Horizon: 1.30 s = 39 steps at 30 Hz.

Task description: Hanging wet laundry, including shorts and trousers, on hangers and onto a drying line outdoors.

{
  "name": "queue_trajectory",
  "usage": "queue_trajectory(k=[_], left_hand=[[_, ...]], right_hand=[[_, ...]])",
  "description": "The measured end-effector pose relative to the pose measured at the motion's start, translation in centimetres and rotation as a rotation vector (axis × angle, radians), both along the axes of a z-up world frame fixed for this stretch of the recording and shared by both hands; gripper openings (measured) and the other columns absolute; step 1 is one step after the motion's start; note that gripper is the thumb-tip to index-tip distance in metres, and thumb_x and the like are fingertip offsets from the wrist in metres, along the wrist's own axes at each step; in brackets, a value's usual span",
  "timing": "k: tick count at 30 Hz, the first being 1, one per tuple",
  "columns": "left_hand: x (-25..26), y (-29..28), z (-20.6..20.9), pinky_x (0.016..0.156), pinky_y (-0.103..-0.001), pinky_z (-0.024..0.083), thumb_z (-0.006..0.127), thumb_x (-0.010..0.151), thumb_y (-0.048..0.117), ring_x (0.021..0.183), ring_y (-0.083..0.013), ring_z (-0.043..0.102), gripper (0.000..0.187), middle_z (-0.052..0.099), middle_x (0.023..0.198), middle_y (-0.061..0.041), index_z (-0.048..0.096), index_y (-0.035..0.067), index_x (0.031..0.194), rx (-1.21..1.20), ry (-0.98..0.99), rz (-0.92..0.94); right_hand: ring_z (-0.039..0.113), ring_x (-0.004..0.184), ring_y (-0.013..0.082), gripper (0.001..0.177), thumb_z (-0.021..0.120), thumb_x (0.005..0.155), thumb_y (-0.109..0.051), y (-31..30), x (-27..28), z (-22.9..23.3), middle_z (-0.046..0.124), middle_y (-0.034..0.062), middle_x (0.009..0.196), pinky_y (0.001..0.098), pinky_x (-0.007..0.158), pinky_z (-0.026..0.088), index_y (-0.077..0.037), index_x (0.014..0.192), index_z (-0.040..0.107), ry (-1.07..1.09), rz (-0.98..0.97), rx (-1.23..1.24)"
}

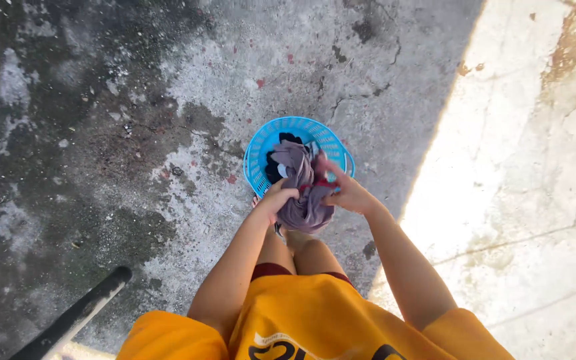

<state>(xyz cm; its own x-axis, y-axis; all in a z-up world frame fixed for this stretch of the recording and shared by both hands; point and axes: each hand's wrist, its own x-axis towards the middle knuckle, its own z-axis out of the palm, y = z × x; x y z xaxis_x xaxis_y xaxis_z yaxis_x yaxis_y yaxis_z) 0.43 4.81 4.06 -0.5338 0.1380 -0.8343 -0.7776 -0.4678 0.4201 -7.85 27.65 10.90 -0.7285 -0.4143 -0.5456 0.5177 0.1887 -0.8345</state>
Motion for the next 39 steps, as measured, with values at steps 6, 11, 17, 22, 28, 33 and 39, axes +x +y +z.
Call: queue_trajectory(k=[6, 11, 17, 22, 28, 33, 39], left_hand=[[-1.6, -1.9, 12.6, 0.089, -0.038, 0.058, 0.069, 0.088, 0.031, 0.103, -0.0240, 0.072, 0.053, 0.074, 0.118, -0.013, 0.066, 0.004, 0.133, 0.037, 0.115, -0.077], [-3.7, -1.0, 16.6, 0.094, -0.038, 0.056, 0.052, 0.092, 0.065, 0.111, -0.0135, 0.069, 0.072, 0.065, 0.136, -0.006, 0.055, 0.014, 0.144, -0.078, 0.222, -0.239], [-2.9, -1.7, 28.5, 0.081, -0.042, 0.059, 0.041, 0.092, 0.066, 0.099, -0.0272, 0.073, 0.077, 0.066, 0.131, -0.013, 0.051, 0.010, 0.145, -0.256, 0.373, -0.439], [-1.7, -1.9, 28.4, 0.089, -0.037, 0.056, 0.074, 0.085, 0.034, 0.108, -0.0284, 0.071, 0.065, 0.071, 0.127, -0.017, 0.054, 0.011, 0.142, -0.618, 0.937, -0.533], [-4.6, -4.5, 28.9, 0.094, -0.033, 0.055, 0.058, 0.100, 0.002, 0.112, -0.0206, 0.071, 0.038, 0.074, 0.123, -0.015, 0.063, 0.006, 0.138, -0.533, 1.130, -0.435], [-9.3, -6.4, 29.5, 0.090, -0.033, 0.058, 0.052, 0.109, 0.014, 0.105, -0.0173, 0.069, 0.028, 0.072, 0.117, -0.010, 0.061, 0.001, 0.132, 0.080, 0.934, -0.336], [-11.1, -6.1, 35.0, 0.094, -0.035, 0.057, 0.054, 0.110, 0.022, 0.108, -0.0197, 0.067, 0.033, 0.069, 0.121, -0.011, 0.058, 0.002, 0.136, 0.440, 0.822, -0.363]], right_hand=[[0.065, 0.083, 0.0192, 0.029, 0.068, 0.101, -0.014, 1.1, 0.4, 14.4, 0.073, 0.0143, 0.096, 0.0309, 0.070, 0.055, -0.007, 0.128, 0.070, 0.063, 0.444, 0.425], [0.065, 0.095, 0.0105, 0.021, 0.060, 0.102, -0.007, -0.4, 1.2, 24.5, 0.069, 0.0050, 0.106, 0.0273, 0.081, 0.056, -0.001, 0.122, 0.062, 0.239, -0.075, -0.062], [0.070, 0.088, 0.0142, 0.026, 0.054, 0.098, -0.007, -4.1, 1.8, 30.5, 0.070, 0.0049, 0.104, 0.0290, 0.072, 0.061, -0.006, 0.124, 0.055, 0.026, -0.530, -0.339], [0.064, 0.066, 0.0138, 0.017, 0.056, 0.102, -0.010, -5.8, 3.2, 31.0, 0.067, 0.0081, 0.093, 0.0269, 0.045, 0.047, -0.005, 0.118, 0.056, 0.081, -0.508, -0.357], [0.066, 0.072, 0.0177, 0.024, 0.063, 0.104, -0.013, -4.0, 3.8, 33.0, 0.069, 0.0129, 0.098, 0.0296, 0.054, 0.052, 0.003, 0.118, 0.055, 0.254, -0.570, -0.200], [0.069, 0.114, 0.0186, 0.054, 0.064, 0.097, -0.025, -5.3, 4.8, 35.5, 0.070, 0.0107, 0.123, 0.0305, 0.101, 0.059, 0.008, 0.137, 0.051, 0.289, -0.447, -0.628], [0.049, 0.142, 0.0170, 0.098, 0.088, 0.084, -0.008, -7.1, 5.4, 29.5, 0.051, 0.0006, 0.150, 0.0378, 0.118, 0.045, -0.012, 0.161, 0.027, 0.636, -0.160, -0.363]])
